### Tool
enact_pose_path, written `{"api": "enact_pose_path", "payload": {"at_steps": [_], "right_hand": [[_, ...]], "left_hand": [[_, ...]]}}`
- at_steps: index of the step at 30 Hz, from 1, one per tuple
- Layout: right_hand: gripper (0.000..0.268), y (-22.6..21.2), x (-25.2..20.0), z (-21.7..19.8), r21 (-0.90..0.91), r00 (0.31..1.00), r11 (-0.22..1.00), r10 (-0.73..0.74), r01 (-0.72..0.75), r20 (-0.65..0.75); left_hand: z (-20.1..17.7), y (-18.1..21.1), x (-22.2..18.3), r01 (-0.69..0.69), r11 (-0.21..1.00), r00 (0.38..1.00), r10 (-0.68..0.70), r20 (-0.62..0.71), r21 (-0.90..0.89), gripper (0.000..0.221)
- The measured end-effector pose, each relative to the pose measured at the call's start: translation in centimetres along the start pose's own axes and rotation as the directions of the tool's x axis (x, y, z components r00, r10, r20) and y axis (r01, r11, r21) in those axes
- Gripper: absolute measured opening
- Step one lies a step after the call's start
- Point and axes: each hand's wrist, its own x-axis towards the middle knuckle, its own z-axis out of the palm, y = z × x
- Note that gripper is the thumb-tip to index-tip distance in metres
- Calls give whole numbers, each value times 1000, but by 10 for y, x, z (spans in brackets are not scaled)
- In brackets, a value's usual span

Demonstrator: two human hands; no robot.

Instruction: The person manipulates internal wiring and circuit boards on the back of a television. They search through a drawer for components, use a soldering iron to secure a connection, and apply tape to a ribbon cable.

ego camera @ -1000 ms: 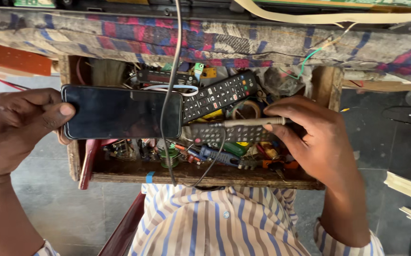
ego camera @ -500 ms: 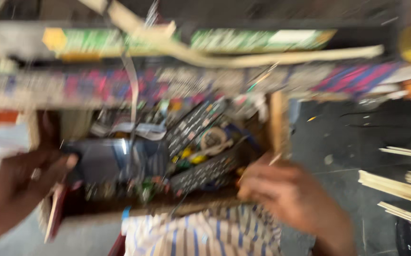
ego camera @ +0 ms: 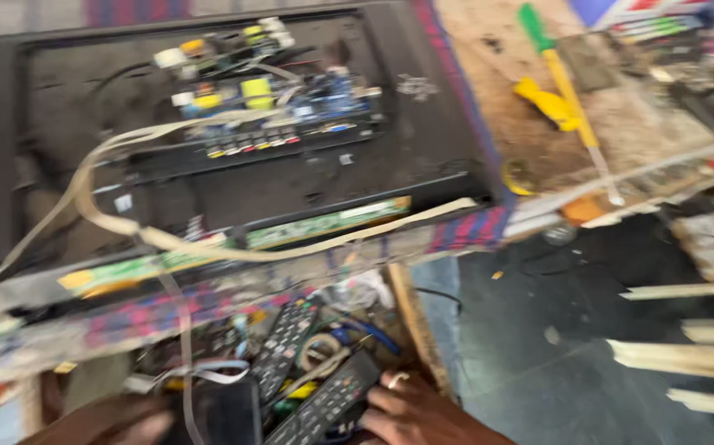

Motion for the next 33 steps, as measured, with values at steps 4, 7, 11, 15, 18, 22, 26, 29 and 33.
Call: {"api": "enact_pose_path", "payload": {"at_steps": [4, 7, 11, 15, 18, 22, 26, 29, 33], "right_hand": [[36, -5, 7, -11, 82, 994, 997, 7, 2, -106], [37, -8, 11, -23, 103, 991, 994, -16, 30, -136], [29, -7, 11, -34, 249, 993, 964, 77, -96, 87], [25, 2, 0, -33, 133, 984, 976, -162, 170, -70], [22, 8, -6, -26, 261, 994, 964, 17, -44, 104], [29, 10, -10, -32, 249, 999, 967, -49, 49, -5], [28, -3, -22, -52, 378, 910, 866, -182, 328, -372], [27, -13, -12, -67, 282, 976, 936, -188, 211, -107], [25, -17, -5, -82, 455, 983, 871, -161, 184, -89]], "left_hand": [[16, 46, 8, -166, 968, 982, 145, -119, -187, 28], [42, 100, 20, -185, 943, 972, 134, -193, -278, 28], [58, 146, 37, -577, 797, 768, 456, -450, -178, 22], [69, 183, 55, -502, 865, 759, 451, -469, 18, 26], [79, 200, 63, -418, 904, 784, 411, -465, 94, 35], [84, 208, 71, -389, 915, 774, 390, -499, 111, 32], [86, 208, 74, -291, 955, 845, 281, -454, 50, 19], [86, 205, 74, -577, 815, 621, 478, -622, 50, 9], [83, 202, 71, -482, 861, 768, 325, -553, -164, 7]]}}
